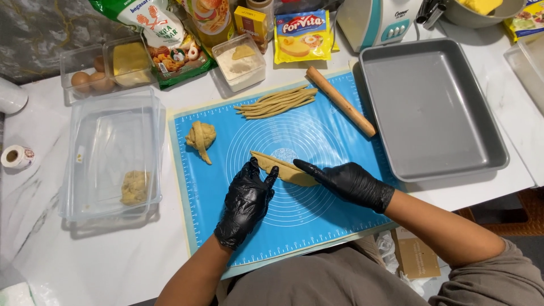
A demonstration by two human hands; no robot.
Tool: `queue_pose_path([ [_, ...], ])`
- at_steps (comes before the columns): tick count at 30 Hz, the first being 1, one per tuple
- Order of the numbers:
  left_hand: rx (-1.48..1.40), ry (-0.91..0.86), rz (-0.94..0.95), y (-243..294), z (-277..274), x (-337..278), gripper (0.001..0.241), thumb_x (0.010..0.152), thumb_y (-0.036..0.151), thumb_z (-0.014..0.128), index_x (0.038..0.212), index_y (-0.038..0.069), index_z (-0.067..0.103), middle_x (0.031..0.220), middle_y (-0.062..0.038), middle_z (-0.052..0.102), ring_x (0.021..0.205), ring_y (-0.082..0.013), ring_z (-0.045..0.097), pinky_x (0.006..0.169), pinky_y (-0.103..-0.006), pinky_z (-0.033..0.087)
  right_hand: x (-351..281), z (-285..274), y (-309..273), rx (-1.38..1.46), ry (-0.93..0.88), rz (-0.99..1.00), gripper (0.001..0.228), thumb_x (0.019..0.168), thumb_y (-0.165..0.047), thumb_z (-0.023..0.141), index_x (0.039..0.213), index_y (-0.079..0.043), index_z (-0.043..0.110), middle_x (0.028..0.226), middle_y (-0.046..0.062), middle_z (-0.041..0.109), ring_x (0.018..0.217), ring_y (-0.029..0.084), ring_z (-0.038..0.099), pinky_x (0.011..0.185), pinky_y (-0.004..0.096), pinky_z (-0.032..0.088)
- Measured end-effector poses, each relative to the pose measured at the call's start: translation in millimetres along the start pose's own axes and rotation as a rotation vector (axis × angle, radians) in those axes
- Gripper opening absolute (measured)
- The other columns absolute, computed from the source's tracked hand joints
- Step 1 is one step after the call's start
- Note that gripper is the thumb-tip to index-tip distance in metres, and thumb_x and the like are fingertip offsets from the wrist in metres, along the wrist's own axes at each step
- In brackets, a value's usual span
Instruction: A person wearing black gloves is shaping small pieces of dough into twisted forms on a silicone mat and placing them onto a metal baking tray.
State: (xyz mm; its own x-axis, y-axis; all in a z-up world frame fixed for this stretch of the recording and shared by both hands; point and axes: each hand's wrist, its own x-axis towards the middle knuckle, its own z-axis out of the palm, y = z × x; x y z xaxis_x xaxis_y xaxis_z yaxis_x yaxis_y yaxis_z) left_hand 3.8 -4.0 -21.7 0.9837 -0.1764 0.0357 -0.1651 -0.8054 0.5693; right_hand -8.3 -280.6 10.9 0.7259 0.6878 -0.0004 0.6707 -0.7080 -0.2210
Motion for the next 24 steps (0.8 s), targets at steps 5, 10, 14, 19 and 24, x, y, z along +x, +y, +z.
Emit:
queue_pose_path([
  [5, 0.012, 0.01, 0.036, -1.7, 2.8, 0.5, 0.065, 0.087, 0.05, 0.067, 0.139, 0.013, 0.054, 0.12, -0.022, 0.064, 0.114, -0.0432, 0.065, 0.085, -0.0534, 0.059, 22.4, -3.7, -8.1, 0.367, -0.045, 0.121, 0.057, 0.105, -0.028, 0.052, 0.155, -0.005, 0.042, 0.093, 0.02, 0.07, 0.081, 0.033, 0.07, 0.073, 0.04, 0.057],
  [10, 0.027, 0.028, 0.082, -4.3, 2.5, -2.0, 0.065, 0.087, 0.048, 0.068, 0.14, 0.014, 0.053, 0.121, -0.023, 0.064, 0.114, -0.0436, 0.064, 0.085, -0.0535, 0.059, 44.5, 8.1, -6.9, 0.338, 0.017, 0.132, 0.049, 0.104, -0.04, 0.053, 0.146, -0.016, 0.054, 0.102, 0.008, 0.076, 0.086, 0.025, 0.073, 0.076, 0.036, 0.059],
  [14, 0.041, 0.046, 0.119, -5.1, 3.0, -3.7, 0.065, 0.086, 0.046, 0.068, 0.141, 0.014, 0.053, 0.122, -0.023, 0.063, 0.115, -0.044, 0.064, 0.085, -0.0536, 0.059, 65.9, 15.4, -9.2, 0.334, 0.063, 0.034, 0.049, 0.105, -0.035, 0.054, 0.146, -0.009, 0.054, 0.101, 0.013, 0.074, 0.087, 0.026, 0.071, 0.078, 0.037, 0.057],
  [19, 0.054, 0.069, 0.154, -8.9, 2.8, -7.3, 0.065, 0.086, 0.044, 0.069, 0.142, 0.014, 0.052, 0.123, -0.024, 0.063, 0.115, -0.0444, 0.063, 0.085, -0.0537, 0.059, 90.4, 13.6, -13.7, -0.192, 0.163, -0.182, 0.074, 0.099, -0.023, 0.052, 0.164, -0.013, 0.019, 0.08, 0.002, 0.066, 0.066, 0.02, 0.067, 0.059, 0.036, 0.06],
  [24, 0.065, 0.094, 0.198, -13.1, 2.5, -7.4, 0.066, 0.086, 0.041, 0.07, 0.143, 0.014, 0.051, 0.124, -0.025, 0.062, 0.115, -0.045, 0.063, 0.085, -0.0538, 0.059, 113.9, 37.5, 11.5, -0.05, 0.072, -0.213, 0.061, 0.093, -0.023, 0.057, 0.151, -0.012, 0.044, 0.081, 0.001, 0.068, 0.069, 0.024, 0.069, 0.054, 0.04, 0.058],
])
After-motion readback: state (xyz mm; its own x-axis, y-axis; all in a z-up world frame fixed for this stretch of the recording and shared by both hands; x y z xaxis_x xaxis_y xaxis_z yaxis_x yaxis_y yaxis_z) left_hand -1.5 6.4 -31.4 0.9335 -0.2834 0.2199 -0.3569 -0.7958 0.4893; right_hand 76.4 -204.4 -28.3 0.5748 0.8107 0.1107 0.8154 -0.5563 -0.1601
